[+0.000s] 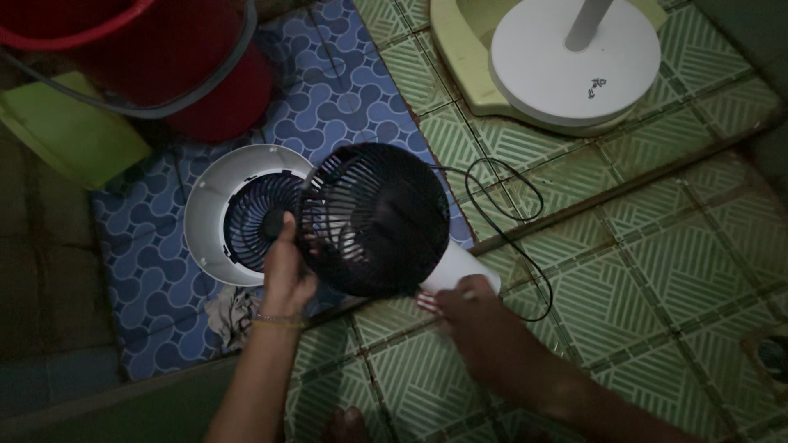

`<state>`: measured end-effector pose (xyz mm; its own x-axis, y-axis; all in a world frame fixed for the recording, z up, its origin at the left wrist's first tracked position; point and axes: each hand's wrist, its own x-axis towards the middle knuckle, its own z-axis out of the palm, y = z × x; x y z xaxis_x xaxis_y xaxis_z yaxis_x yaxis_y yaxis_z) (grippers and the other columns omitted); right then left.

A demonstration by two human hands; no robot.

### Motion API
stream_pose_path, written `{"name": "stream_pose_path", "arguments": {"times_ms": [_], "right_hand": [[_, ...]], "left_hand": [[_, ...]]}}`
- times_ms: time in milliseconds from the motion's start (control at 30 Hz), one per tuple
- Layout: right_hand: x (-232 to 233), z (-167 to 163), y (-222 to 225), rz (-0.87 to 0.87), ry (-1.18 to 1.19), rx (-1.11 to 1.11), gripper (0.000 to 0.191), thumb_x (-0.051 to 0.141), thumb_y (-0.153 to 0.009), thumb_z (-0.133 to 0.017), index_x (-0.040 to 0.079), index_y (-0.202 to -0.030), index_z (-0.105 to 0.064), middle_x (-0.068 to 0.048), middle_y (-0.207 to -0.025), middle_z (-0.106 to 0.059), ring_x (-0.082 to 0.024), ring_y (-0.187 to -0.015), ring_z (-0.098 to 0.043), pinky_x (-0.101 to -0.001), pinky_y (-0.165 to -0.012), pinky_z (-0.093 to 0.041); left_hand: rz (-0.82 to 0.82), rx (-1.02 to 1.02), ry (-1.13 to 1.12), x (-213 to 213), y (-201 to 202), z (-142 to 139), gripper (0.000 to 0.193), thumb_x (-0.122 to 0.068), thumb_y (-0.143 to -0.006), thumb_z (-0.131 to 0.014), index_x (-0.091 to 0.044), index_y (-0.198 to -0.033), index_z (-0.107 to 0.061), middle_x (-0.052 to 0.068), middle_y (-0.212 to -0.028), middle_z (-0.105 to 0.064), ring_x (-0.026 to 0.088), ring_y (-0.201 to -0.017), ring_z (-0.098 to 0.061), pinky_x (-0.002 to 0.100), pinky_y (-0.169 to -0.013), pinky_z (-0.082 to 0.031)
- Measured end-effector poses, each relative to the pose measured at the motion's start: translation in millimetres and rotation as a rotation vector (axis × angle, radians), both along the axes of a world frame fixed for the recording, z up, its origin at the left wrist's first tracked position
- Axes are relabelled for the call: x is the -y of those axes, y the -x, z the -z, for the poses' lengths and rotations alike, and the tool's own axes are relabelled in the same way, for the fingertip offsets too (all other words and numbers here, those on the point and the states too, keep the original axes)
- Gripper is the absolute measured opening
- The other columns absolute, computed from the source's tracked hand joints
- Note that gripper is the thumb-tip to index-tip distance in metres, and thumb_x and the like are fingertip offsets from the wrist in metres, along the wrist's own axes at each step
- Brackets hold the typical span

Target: The person works on a small desk fan on the bathroom floor, using a screwdriver to unscrew the rear grille cover. They remove the front grille and fan blades, then reattach the blades and grille and reassemble the fan.

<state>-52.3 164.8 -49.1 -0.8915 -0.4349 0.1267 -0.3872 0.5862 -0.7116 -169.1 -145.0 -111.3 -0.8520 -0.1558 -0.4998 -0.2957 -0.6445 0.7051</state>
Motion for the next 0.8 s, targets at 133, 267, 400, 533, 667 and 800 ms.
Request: {"name": "stream_pose_path", "arguments": {"times_ms": [133,267,400,533,667,800], "right_hand": [[-21,17,1,0.245,-0.155,0.411,0.043,0.03,-0.093,-0.066,0.011,-0.129,-0.052,-0.021,-0.107,-0.066,-0.04,-0.1,-0.067,-0.0481,-0.085,-0.053],[-43,21,-5,0.128,-0.033,0.234,0.037,0.02,-0.085,-0.074,0.009,-0.117,-0.057,-0.02,-0.106,-0.068,-0.037,-0.097,-0.069,-0.0457,-0.078,-0.056],[-53,20,-12,0.147,0.048,0.206,0.041,0.019,-0.087,-0.071,0.01,-0.123,-0.053,-0.018,-0.1,-0.069,-0.034,-0.087,-0.071,-0.0423,-0.073,-0.057],[-61,32,-8,0.286,-0.122,0.724,0.037,0.026,-0.096,-0.063,0.015,-0.129,-0.053,-0.01,-0.094,-0.075,-0.026,-0.081,-0.075,-0.0392,-0.073,-0.056],[-72,67,-16,0.331,-0.062,0.743,0.04,0.023,-0.095,-0.067,0.014,-0.132,-0.054,-0.012,-0.089,-0.072,-0.024,-0.08,-0.072,-0.0396,-0.071,-0.055],[-81,109,-44,0.288,0.284,0.541,0.025,0.014,-0.096,-0.057,0.006,-0.119,-0.056,-0.012,-0.086,-0.063,-0.021,-0.078,-0.066,-0.0368,-0.07,-0.05]], "left_hand": [[0.034,-0.023,0.116,-12,-12,0,0.037,-0.041,-0.105,-0.052,-0.007,-0.098,-0.066,0.001,-0.079,-0.064,0.013,-0.069,-0.056,0.028,-0.065,-0.049],[0.072,-0.154,0.075,-35,-24,-23,0.036,-0.038,-0.109,-0.054,-0.005,-0.105,-0.068,0.001,-0.087,-0.065,0.013,-0.076,-0.06,0.03,-0.072,-0.052],[0.153,-0.197,0.191,-54,-38,-45,0.035,-0.028,-0.107,-0.053,0.003,-0.117,-0.067,0.007,-0.104,-0.072,0.015,-0.093,-0.066,0.034,-0.089,-0.054],[0.26,-0.361,0.035,-64,-50,-49,0.042,-0.016,-0.1,-0.059,0.002,-0.138,-0.056,0.007,-0.119,-0.07,0.015,-0.105,-0.065,0.034,-0.099,-0.052],[0.449,-0.492,0.305,-74,-63,-45,0.052,-0.017,-0.099,-0.068,0.006,-0.143,-0.052,0.012,-0.126,-0.068,0.018,-0.115,-0.064,0.033,-0.105,-0.05],[0.57,-0.584,0.763,-69,-84,-44,0.062,-0.021,-0.088,-0.08,0.001,-0.14,-0.054,0.012,-0.13,-0.066,0.02,-0.119,-0.065,0.033,-0.103,-0.05]]}}
